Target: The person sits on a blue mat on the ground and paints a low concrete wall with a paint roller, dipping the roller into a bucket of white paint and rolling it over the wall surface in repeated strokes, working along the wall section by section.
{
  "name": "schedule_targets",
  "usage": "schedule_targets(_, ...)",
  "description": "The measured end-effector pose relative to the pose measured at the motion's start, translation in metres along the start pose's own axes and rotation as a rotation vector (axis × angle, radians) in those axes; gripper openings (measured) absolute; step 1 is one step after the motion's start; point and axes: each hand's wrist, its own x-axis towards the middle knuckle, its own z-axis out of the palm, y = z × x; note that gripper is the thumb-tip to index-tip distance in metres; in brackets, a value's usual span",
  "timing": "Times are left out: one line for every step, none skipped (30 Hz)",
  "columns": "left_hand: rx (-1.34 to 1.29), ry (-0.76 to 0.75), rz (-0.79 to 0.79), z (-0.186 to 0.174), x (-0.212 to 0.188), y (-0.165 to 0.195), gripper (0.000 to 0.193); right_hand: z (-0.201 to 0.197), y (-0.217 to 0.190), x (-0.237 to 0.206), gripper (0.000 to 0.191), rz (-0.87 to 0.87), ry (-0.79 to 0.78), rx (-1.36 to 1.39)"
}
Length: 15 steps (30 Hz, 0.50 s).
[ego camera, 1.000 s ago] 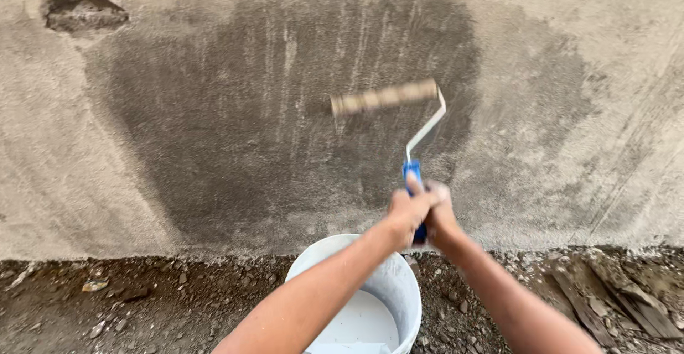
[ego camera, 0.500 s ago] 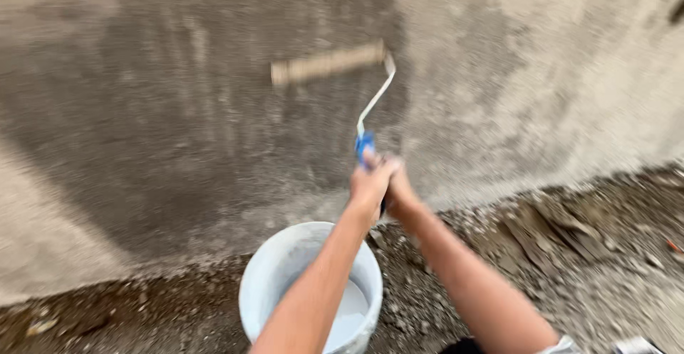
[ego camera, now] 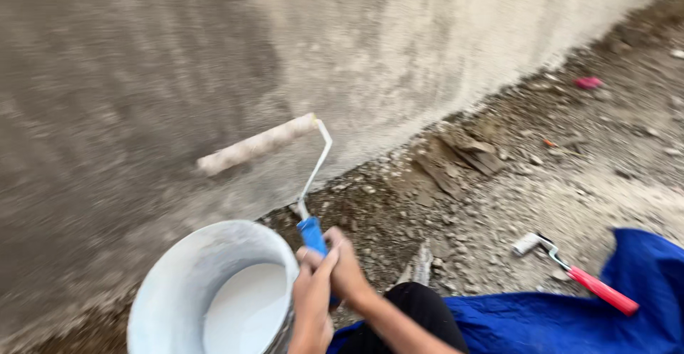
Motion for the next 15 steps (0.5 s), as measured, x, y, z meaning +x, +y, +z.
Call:
schedule_targets(0.026, -0.006, 0.054, -0.004, -0.006, -0.009, 0.05, -0.002, 0.004, -0.008, 0.036, 0.026, -0.017, 0.048)
schedule_targets(0.051, -0.007, 0.108, -0.01, -0.01, -0.017, 0.049, -0.003, 0.007, -0.017, 0.036, 0.052, -0.039, 0.097)
schedule_targets(0.076, -0.008, 0.163, -0.017, -0.012, -0.025, 0.049, -0.002, 0.009, -0.025, 0.036, 0.078, -0.062, 0.148)
schedule_targets(0.242, 0.042, 0.146, -0.025, -0.01, -0.033, 0.051, -0.001, 0.01, -0.031, 0.036, 0.048, -0.09, 0.206)
schedule_targets(0.403, 0.09, 0.134, -0.032, -0.005, -0.043, 0.054, -0.001, 0.011, -0.036, 0.036, 0.014, -0.12, 0.26)
schedule_targets(0.319, -0.006, 0.139, -0.038, 0.003, -0.053, 0.053, -0.001, 0.012, -0.039, 0.036, -0.026, -0.152, 0.313)
schedule_targets(0.234, -0.101, 0.14, -0.041, 0.016, -0.067, 0.053, -0.001, 0.013, -0.041, 0.036, -0.003, -0.173, 0.33)
schedule_targets(0.323, 0.078, 0.15, -0.041, 0.031, -0.083, 0.046, -0.002, 0.015, -0.043, 0.037, 0.022, -0.193, 0.348)
schedule_targets(0.412, 0.256, 0.164, -0.037, 0.048, -0.102, 0.041, -0.003, 0.017, -0.043, 0.037, 0.044, -0.213, 0.368)
schedule_targets(0.497, 0.438, 0.179, -0.037, 0.062, -0.12, 0.037, -0.004, 0.02, -0.043, 0.036, 0.118, -0.22, 0.355)
schedule_targets(0.579, 0.621, 0.189, -0.035, 0.075, -0.139, 0.035, -0.005, 0.023, -0.044, 0.035, 0.197, -0.227, 0.341)
schedule_targets(0.635, 0.739, 0.158, -0.034, 0.083, -0.157, 0.035, -0.004, 0.027, -0.046, 0.034, 0.278, -0.235, 0.328)
schedule_targets(0.72, 0.682, 0.063, -0.033, 0.087, -0.17, 0.035, -0.003, 0.028, -0.047, 0.035, 0.231, -0.22, 0.257)
schedule_targets(0.793, 0.643, -0.029, -0.03, 0.088, -0.18, 0.034, -0.003, 0.029, -0.047, 0.034, 0.194, -0.208, 0.215)
schedule_targets(0.846, 0.607, -0.083, -0.024, 0.087, -0.184, 0.034, -0.005, 0.028, -0.047, 0.034, 0.168, -0.201, 0.22)
